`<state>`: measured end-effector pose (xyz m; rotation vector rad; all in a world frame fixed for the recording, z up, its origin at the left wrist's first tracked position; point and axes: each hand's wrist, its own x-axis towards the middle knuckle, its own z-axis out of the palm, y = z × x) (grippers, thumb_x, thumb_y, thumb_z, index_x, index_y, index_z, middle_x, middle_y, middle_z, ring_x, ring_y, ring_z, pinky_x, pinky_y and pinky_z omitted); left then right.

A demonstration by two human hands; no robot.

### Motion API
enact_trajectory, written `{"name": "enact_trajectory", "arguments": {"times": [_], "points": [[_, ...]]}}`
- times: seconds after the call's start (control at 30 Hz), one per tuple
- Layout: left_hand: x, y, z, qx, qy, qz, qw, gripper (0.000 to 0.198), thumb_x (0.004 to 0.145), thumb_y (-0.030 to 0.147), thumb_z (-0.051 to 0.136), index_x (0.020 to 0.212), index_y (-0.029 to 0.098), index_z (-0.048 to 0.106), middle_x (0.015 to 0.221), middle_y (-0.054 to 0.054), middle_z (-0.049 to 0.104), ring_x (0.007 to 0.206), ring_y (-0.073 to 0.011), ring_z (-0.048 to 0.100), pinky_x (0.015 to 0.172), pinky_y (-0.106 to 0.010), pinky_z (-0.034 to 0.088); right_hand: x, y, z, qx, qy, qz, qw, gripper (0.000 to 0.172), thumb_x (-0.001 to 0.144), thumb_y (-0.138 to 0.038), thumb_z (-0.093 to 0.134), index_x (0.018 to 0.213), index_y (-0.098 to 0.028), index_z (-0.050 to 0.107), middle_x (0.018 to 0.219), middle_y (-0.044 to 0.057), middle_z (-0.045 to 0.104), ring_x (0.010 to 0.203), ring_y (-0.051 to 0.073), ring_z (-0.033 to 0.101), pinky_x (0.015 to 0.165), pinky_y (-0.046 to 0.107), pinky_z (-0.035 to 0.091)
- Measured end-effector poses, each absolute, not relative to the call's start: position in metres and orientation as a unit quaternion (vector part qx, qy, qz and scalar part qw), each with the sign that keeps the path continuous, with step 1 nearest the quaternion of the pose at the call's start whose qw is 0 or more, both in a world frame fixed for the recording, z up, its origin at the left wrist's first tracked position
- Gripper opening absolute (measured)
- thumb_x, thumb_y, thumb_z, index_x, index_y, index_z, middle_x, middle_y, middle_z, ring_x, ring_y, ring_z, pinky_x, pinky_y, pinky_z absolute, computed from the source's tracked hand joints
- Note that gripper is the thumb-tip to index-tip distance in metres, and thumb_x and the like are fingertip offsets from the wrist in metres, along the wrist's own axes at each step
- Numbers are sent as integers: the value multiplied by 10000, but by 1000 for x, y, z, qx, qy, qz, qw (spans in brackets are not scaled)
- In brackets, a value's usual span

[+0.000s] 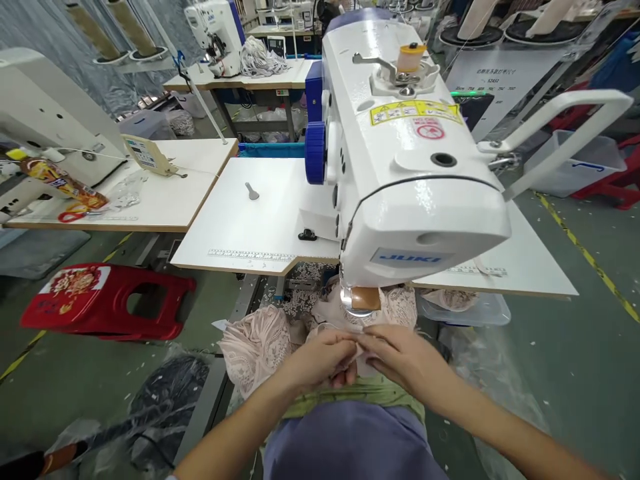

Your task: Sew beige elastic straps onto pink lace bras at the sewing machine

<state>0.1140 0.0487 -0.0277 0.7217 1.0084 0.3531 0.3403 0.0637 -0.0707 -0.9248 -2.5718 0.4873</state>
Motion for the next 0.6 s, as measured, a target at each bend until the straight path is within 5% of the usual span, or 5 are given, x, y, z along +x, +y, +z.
{"name": "enact_trajectory", "arguments": {"times": [0.1,0.23,0.33,0.47,0.6], "points": [[112,45,-31,485,518,149,689,209,850,313,472,730,195,597,518,30,563,410,-110,445,447,-224,367,319,58,-66,-310,-896,226,223,347,1000,-212,343,1080,-250,678,869,73,729,740,190,676,607,281,516],[108,17,-58,547,620,318,464,229,902,379,539,932,198,677,744,-52,675,684,-185,618,669,-297,497,337,73,-61,-525,-711,356,303,186,896,-374,571,820,-238,673,619,20,627,538,169,573,485,263,414],[123,-8,-83,485,535,383,576,435,880,539,591,1154,205,644,790,-60,696,713,-193,643,701,-327,519,346,66,-70,-602,-446,539,384,229,777,-442,698,754,-224,633,601,-9,589,528,154,534,499,260,421],[162,-34,-105,254,323,402,818,974,733,805,589,1493,238,367,1065,-126,718,967,-287,688,851,-446,530,321,35,-69,-518,-166,735,405,245,696,-378,768,833,-207,658,791,10,686,639,154,603,586,264,485],[176,-58,-106,104,283,533,791,988,645,860,610,1485,400,367,1430,-47,558,1337,-320,495,1107,-467,393,293,16,-43,-433,-126,810,375,388,668,-450,813,936,-214,660,838,30,706,717,188,652,630,292,509]]}}
